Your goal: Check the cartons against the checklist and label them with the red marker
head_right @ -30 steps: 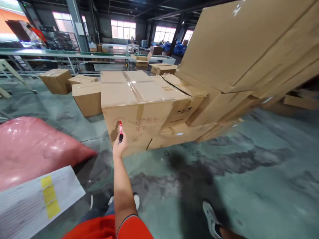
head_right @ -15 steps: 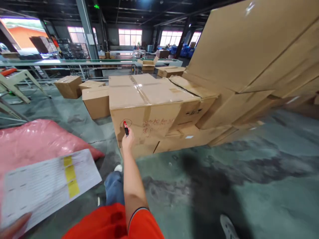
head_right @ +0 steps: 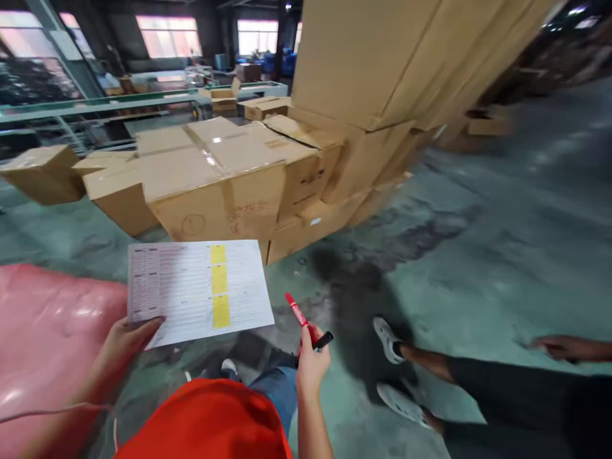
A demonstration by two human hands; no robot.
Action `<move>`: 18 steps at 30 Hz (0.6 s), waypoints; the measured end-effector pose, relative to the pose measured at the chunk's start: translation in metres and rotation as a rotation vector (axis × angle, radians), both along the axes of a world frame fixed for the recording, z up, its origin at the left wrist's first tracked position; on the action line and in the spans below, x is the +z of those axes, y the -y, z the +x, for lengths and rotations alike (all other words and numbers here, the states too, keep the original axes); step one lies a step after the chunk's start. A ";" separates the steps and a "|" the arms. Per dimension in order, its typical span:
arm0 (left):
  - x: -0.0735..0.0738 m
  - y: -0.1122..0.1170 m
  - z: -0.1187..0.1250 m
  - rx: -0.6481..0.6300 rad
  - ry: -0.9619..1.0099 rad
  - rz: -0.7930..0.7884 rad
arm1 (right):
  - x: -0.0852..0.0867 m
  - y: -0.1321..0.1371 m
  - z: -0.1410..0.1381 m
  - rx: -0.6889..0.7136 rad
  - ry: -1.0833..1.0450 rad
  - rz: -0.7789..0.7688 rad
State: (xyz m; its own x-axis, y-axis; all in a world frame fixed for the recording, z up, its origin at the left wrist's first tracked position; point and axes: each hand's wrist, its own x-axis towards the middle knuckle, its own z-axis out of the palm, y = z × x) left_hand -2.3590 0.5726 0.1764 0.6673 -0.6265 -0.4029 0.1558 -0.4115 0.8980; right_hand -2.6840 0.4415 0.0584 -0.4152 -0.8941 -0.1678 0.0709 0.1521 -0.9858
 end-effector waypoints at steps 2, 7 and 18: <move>0.005 0.029 -0.023 -0.091 -0.042 -0.018 | -0.007 -0.033 -0.041 -0.091 0.024 0.104; 0.012 0.092 -0.113 -0.256 -0.088 -0.029 | -0.008 -0.084 -0.136 -0.245 0.064 0.275; 0.021 0.140 -0.305 -0.300 -0.165 -0.091 | 0.025 -0.045 -0.307 -0.094 -0.116 0.169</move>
